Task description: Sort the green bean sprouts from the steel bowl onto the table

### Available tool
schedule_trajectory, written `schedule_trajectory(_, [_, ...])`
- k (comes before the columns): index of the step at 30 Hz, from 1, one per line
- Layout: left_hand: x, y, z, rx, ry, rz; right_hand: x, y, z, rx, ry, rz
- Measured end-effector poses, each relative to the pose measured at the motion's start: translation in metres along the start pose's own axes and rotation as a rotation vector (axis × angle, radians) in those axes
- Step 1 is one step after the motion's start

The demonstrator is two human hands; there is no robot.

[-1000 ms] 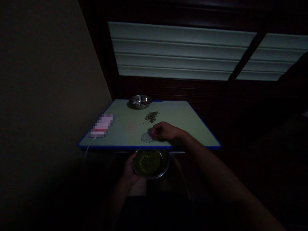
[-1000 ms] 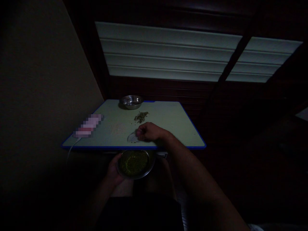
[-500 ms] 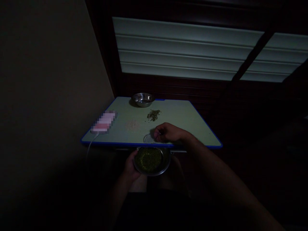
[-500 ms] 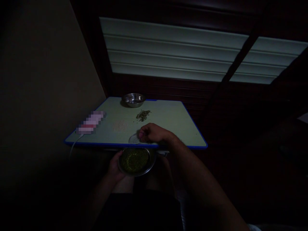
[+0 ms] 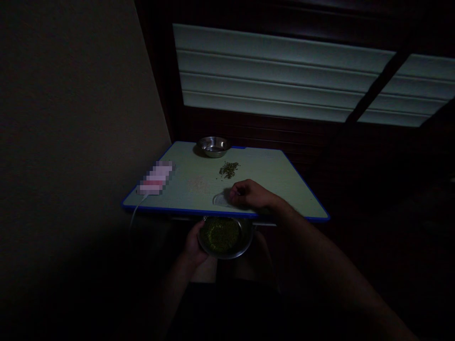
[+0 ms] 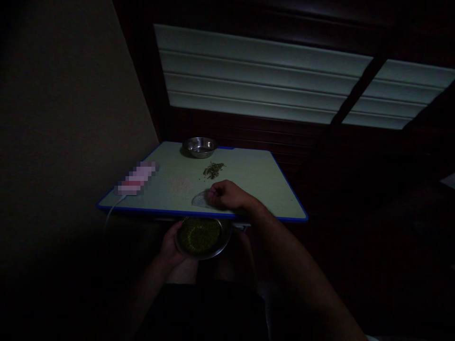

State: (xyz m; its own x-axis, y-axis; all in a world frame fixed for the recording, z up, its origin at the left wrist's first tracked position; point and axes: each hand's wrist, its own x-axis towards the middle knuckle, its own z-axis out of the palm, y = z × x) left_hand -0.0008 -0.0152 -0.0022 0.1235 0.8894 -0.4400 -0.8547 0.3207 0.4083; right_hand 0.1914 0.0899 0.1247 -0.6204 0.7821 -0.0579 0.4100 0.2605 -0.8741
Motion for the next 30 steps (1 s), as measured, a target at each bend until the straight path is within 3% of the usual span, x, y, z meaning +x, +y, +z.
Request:
schedule_trajectory(5, [0.001,-0.001,0.000,0.006,0.039,-0.004,0.019,0.017,0.001,-0.091,0.452,0.067])
schedule_trajectory(11, [-0.003,0.000,0.007,0.016,0.067,0.013,0.045,0.026,-0.008,-0.197,0.603,0.002])
schedule_trajectory(23, [-0.004,0.001,0.004,-0.001,0.035,0.002,0.078,0.018,-0.009,-0.257,0.550,0.034])
schedule_trajectory(30, [-0.002,0.000,0.005,0.011,0.093,0.011,0.084,0.016,-0.014,-0.160,0.432,0.070])
